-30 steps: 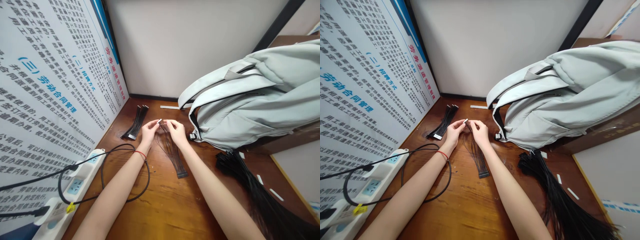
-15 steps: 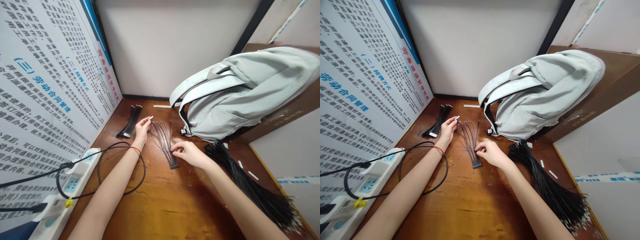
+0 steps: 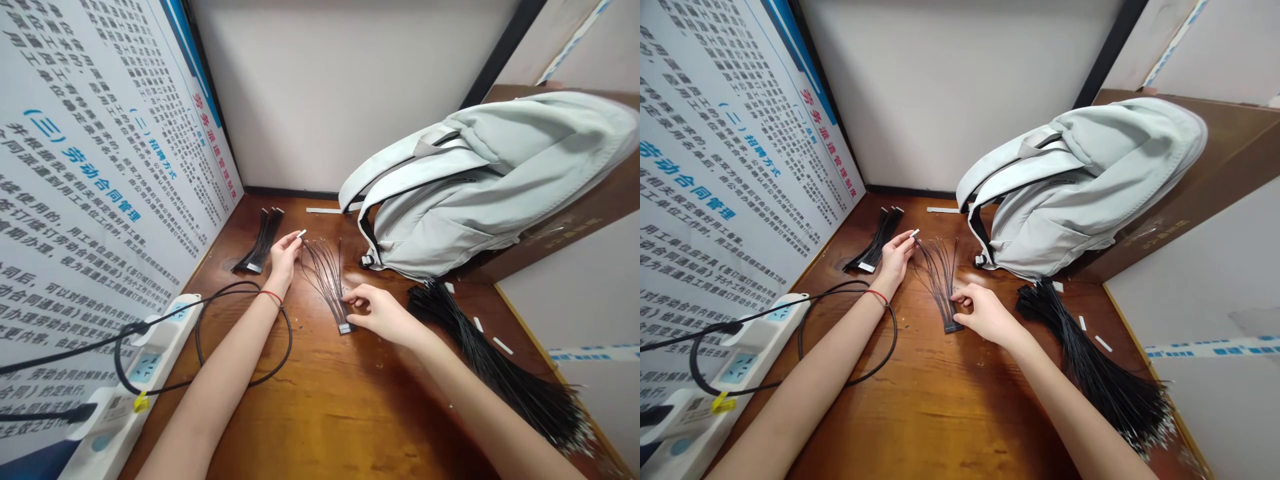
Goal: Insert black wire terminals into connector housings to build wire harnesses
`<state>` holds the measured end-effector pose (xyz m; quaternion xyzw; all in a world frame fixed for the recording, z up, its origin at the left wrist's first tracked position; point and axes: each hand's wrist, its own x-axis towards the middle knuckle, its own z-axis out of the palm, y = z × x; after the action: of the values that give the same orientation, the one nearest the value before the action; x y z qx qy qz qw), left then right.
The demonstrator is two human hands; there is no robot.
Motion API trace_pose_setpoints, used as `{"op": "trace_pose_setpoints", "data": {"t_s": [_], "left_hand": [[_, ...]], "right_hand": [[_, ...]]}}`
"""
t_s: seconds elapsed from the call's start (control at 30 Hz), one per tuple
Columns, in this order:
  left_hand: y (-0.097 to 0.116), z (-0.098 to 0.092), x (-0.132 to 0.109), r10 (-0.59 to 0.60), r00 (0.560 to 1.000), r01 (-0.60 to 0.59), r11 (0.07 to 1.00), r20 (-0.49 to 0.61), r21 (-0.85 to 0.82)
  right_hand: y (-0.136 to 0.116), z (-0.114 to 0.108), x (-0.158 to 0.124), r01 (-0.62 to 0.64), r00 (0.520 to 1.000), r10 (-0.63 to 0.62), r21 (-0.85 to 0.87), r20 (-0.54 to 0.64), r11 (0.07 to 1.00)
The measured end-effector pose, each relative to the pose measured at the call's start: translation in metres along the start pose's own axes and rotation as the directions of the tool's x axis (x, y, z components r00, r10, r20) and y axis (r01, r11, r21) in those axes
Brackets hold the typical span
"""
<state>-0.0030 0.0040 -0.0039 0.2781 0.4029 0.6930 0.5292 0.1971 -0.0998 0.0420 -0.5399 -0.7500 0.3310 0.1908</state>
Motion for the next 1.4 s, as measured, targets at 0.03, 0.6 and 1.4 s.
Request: {"op": "trace_pose_setpoints", "data": {"t_s": [0.03,0.6,1.4], "left_hand": [[0.000,0.000,0.000,-0.001,1.000,0.001,1.000,0.000,0.000],[0.002,0.001,-0.001,-0.005,1.000,0.005,1.000,0.010,-0.012],[0.001,0.001,0.001,-0.034,0.999,0.035,0.999,0.012,-0.031]], "right_hand": [[0.000,0.001,0.001,0.005,1.000,-0.005,-0.003,-0.006,1.000],[-0.013,0.018,0.015,-0.134,0.990,0.125,-0.159,-0.066,0.978],[-0.016,0.016,0.113,-0.086,0.973,0.025,-0.256,-0.230,0.963]]}}
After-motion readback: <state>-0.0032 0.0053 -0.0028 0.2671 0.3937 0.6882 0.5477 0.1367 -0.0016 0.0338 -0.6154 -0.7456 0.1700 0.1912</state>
